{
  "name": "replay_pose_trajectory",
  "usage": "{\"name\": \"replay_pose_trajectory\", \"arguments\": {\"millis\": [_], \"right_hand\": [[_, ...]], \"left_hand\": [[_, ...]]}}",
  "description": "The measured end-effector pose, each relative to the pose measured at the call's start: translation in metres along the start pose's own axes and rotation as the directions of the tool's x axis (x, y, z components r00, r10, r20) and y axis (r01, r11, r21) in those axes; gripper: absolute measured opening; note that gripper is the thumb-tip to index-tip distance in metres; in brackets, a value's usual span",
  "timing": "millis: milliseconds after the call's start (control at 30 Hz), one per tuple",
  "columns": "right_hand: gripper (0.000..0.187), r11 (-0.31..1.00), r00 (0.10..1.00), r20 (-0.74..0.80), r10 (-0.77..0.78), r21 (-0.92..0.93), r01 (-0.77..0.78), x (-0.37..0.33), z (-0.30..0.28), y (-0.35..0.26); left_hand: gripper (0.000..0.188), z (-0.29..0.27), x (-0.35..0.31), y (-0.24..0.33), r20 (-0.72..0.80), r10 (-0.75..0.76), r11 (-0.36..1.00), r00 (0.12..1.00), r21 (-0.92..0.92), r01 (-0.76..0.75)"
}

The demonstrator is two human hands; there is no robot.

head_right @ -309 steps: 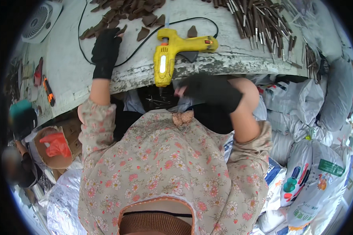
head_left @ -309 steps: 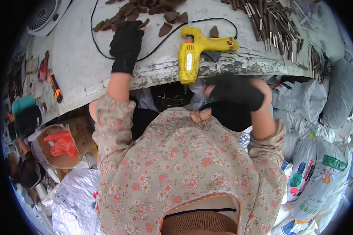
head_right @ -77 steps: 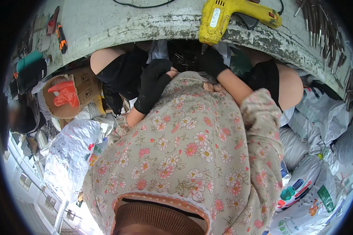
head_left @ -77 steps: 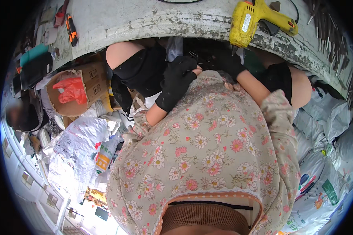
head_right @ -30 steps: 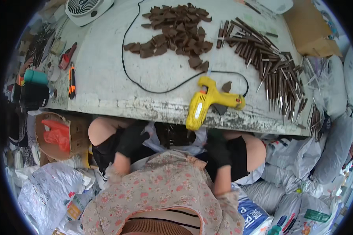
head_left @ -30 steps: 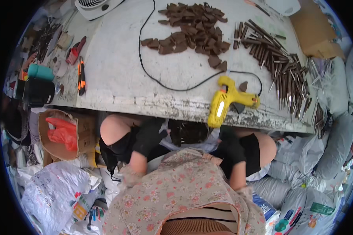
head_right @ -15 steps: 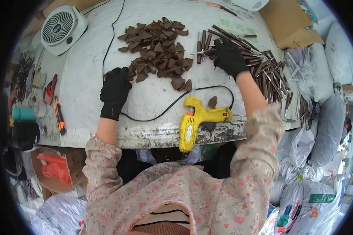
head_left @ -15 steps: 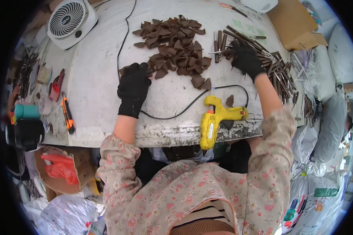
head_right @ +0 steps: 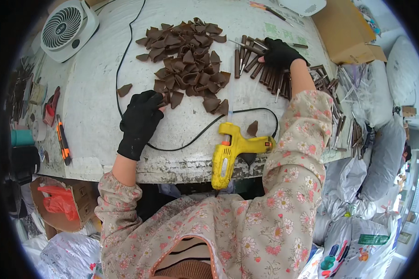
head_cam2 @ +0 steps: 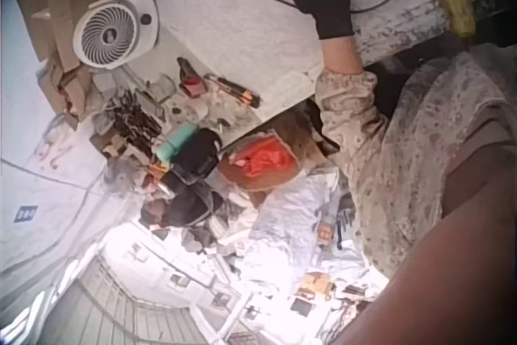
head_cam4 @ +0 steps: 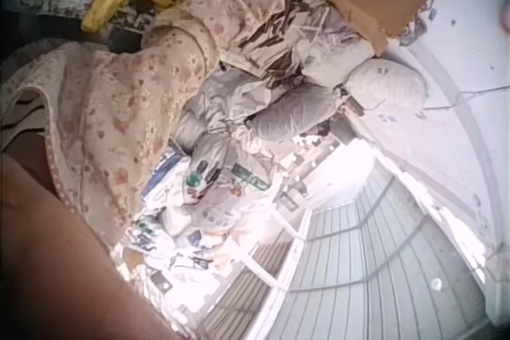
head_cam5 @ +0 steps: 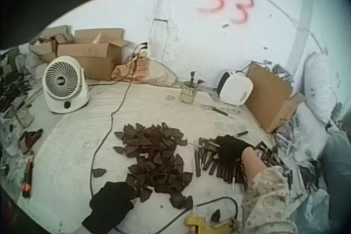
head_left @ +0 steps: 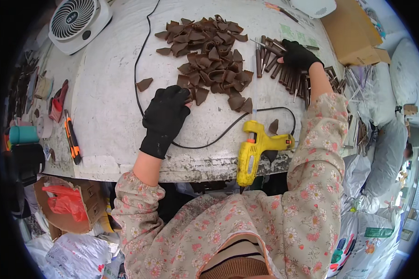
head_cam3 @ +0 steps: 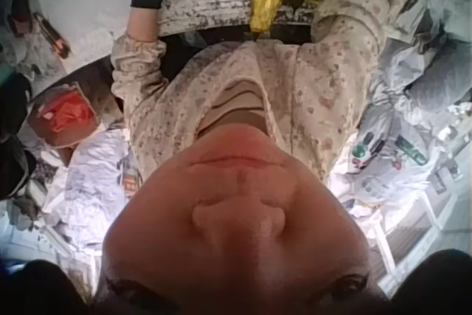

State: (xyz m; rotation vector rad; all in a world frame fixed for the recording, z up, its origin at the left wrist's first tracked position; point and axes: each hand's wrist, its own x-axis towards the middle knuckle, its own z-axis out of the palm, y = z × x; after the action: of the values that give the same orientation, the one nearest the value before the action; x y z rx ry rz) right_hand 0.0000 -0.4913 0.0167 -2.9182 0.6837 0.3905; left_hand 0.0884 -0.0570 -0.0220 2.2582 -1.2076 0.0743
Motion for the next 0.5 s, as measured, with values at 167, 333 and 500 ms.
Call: {"name": "replay_pose_trajectory", "arguments": {"millis": [167, 333, 500], "right_hand": [[0.059, 0.991, 0.997, -0.082, -0.012, 0.133, 0.023, -0.046, 0.016, -0.014], [0.049, 0.977, 0.935, -0.29, -0.202, 0.004, 0.213, -0.102, 0.037, -0.023], [0.044, 0.933, 0.809, -0.485, -0.333, -0.045, 0.357, -0.141, 0.068, -0.04]], "left_hand": [[0.028, 0.001, -0.006, 0.01, 0.039, 0.044, 0.998, 0.998, -0.053, -0.041], [0.025, 0.0, -0.023, 0.029, 0.105, 0.139, 0.979, 0.985, -0.164, -0.121], [0.02, 0.003, -0.036, 0.041, 0.015, 0.242, 0.964, 0.97, -0.119, -0.239]]}}
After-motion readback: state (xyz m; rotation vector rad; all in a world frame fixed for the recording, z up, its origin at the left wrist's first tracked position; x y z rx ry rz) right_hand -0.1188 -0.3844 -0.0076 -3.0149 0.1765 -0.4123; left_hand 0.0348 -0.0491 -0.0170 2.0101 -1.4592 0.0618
